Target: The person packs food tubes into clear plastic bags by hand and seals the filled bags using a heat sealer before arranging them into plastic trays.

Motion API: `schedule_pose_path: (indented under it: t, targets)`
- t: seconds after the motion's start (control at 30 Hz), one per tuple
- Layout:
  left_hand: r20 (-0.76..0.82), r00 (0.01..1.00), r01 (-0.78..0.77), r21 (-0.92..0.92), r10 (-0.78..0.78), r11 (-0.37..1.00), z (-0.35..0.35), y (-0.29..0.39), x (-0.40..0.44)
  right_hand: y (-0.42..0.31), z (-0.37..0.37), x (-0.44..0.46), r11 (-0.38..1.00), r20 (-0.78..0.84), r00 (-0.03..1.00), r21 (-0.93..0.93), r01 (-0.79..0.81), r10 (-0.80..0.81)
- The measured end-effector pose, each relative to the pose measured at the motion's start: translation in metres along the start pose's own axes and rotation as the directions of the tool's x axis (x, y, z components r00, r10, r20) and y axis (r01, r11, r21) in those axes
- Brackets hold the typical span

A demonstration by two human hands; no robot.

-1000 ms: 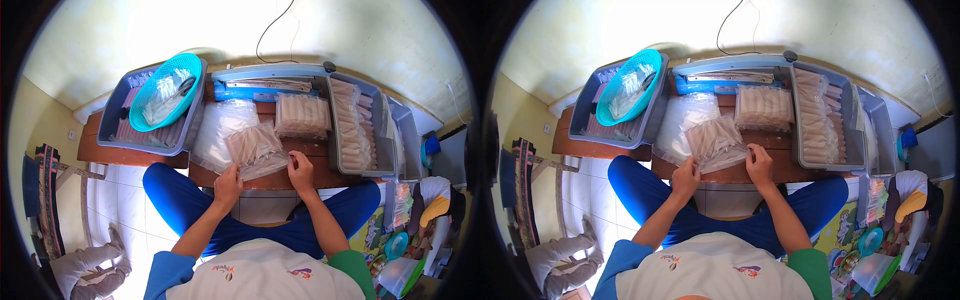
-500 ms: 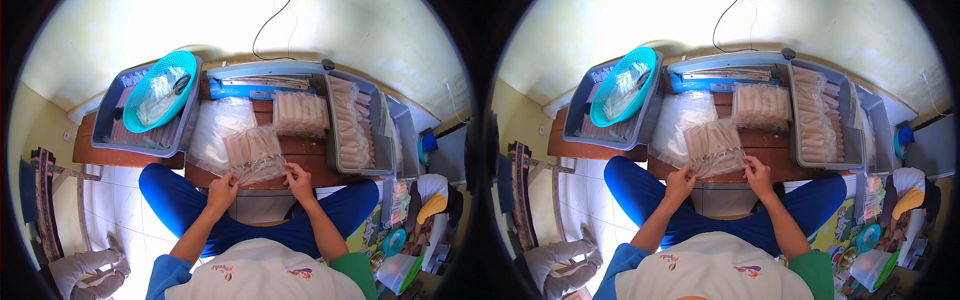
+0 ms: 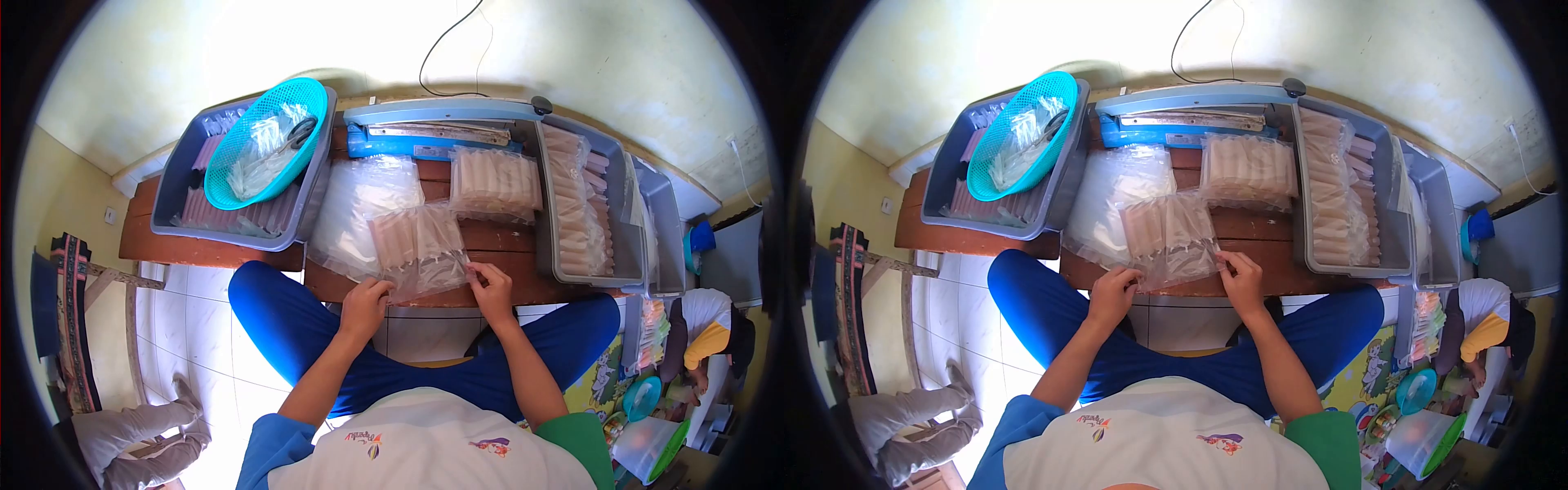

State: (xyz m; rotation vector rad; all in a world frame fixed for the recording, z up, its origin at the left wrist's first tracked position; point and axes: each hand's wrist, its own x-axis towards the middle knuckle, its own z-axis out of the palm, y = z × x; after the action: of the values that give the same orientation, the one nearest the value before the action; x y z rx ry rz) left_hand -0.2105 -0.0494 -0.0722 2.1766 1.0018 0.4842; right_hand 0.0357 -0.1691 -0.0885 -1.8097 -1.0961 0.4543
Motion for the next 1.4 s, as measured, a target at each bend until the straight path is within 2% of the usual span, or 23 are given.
schedule_pose_path:
  t: [0.17, 0.3, 0.37, 0.43, 0.5, 0.57, 0.63, 0.7, 0.8, 0.83, 0.87, 0.9, 0.93, 0.97, 1.03, 1.13, 1.17, 1.23, 1.3, 1.33, 1.4]
  targets:
    - [-0.102, 0.991, -0.071, 0.141, 0.086, 0.987, 0.002, 0.004, 0.005, 0.003, 0.004, 0.005, 0.996, -0.061, 0.994, 0.001, 0.087, -0.087]
    - [-0.127, 0.988, -0.074, 0.101, 0.087, 0.992, 0.001, 0.0, 0.007, 0.003, 0.003, 0.009, 0.992, -0.136, 0.983, 0.015, 0.123, -0.12]
    - [-0.26, 0.963, -0.096, -0.096, 0.069, 0.991, -0.002, 0.0, 0.012, -0.005, 0.001, 0.013, 0.993, -0.167, 0.98, 0.027, 0.115, -0.109]
    - [-0.307, 0.95, -0.107, -0.154, 0.055, 0.982, -0.012, 0.005, 0.021, -0.014, -0.001, 0.02, 0.982, -0.223, 0.958, 0.016, 0.19, -0.181]
    - [-0.356, 0.934, -0.119, -0.211, 0.037, 0.97, -0.019, 0.005, 0.03, -0.025, -0.005, 0.027, 0.979, -0.226, 0.956, 0.033, 0.201, -0.188]
    - [-0.384, 0.923, -0.155, -0.349, 0.01, 0.924, -0.025, 0.002, 0.04, -0.034, -0.01, 0.036, 0.976, -0.232, 0.952, 0.047, 0.214, -0.198]
    - [-0.422, 0.905, -0.204, -0.345, 0.042, 0.916, -0.034, 0.004, 0.051, -0.043, -0.014, 0.045, 0.929, -0.273, 0.891, -0.027, 0.37, -0.363]
    - [-0.458, 0.886, -0.249, -0.338, 0.073, 0.907, -0.043, 0.008, 0.063, -0.056, -0.019, 0.051, 0.927, -0.275, 0.889, -0.02, 0.375, -0.365]
    - [-0.409, 0.908, -0.159, -0.536, -0.09, 0.829, -0.053, 0.014, 0.081, -0.071, -0.025, 0.058, 0.93, -0.285, 0.893, 0.021, 0.368, -0.347]
    - [-0.409, 0.908, -0.162, -0.537, -0.087, 0.828, -0.054, 0.015, 0.087, -0.075, -0.026, 0.058, 0.932, -0.293, 0.899, 0.056, 0.357, -0.326]
    - [-0.355, 0.928, -0.139, -0.612, -0.114, 0.779, -0.056, 0.017, 0.092, -0.078, -0.027, 0.058, 0.932, -0.297, 0.897, 0.052, 0.358, -0.328]
    - [-0.297, 0.945, -0.111, -0.681, -0.135, 0.723, -0.057, 0.019, 0.097, -0.081, -0.028, 0.057, 0.954, -0.289, 0.932, 0.137, 0.267, -0.219]
    - [-0.295, 0.947, -0.114, -0.683, -0.13, 0.722, -0.057, 0.02, 0.101, -0.083, -0.029, 0.056, 0.96, -0.271, 0.957, 0.22, 0.171, -0.108]
    - [-0.261, 0.957, -0.102, -0.713, -0.128, 0.693, -0.055, 0.021, 0.104, -0.085, -0.032, 0.055, 0.961, -0.275, 0.955, 0.218, 0.171, -0.108]
    - [-0.224, 0.967, -0.087, -0.744, -0.124, 0.663, -0.052, 0.021, 0.112, -0.088, -0.034, 0.053, 0.953, -0.247, 0.969, 0.294, 0.076, -0.001]
    - [-0.165, 0.98, -0.042, -0.728, -0.115, 0.684, -0.05, 0.022, 0.124, -0.085, -0.033, 0.052, 0.947, -0.287, 0.958, 0.31, 0.082, 0.011]
    - [-0.17, 0.981, -0.062, -0.737, -0.096, 0.673, -0.051, 0.023, 0.127, -0.084, -0.032, 0.051, 0.947, -0.286, 0.958, 0.309, 0.083, 0.01]
    - [-0.175, 0.981, -0.079, -0.746, -0.08, 0.661, -0.053, 0.021, 0.128, -0.08, -0.031, 0.046, 0.962, -0.344, 0.912, 0.071, 0.262, -0.223]
    - [-0.122, 0.992, -0.038, -0.562, -0.037, 0.826, -0.061, 0.01, 0.125, -0.078, -0.024, 0.033, 0.959, -0.337, 0.906, 0.026, 0.283, -0.258]
    - [-0.121, 0.992, -0.037, -0.563, -0.038, 0.825, -0.063, 0.0, 0.12, -0.077, -0.02, 0.025, 0.952, -0.33, 0.897, -0.019, 0.306, -0.294]
    - [0.037, 0.999, 0.014, -0.375, 0.0, 0.927, -0.063, -0.023, 0.106, -0.062, -0.005, 0.005, 0.938, -0.281, 0.897, -0.031, 0.346, -0.341]
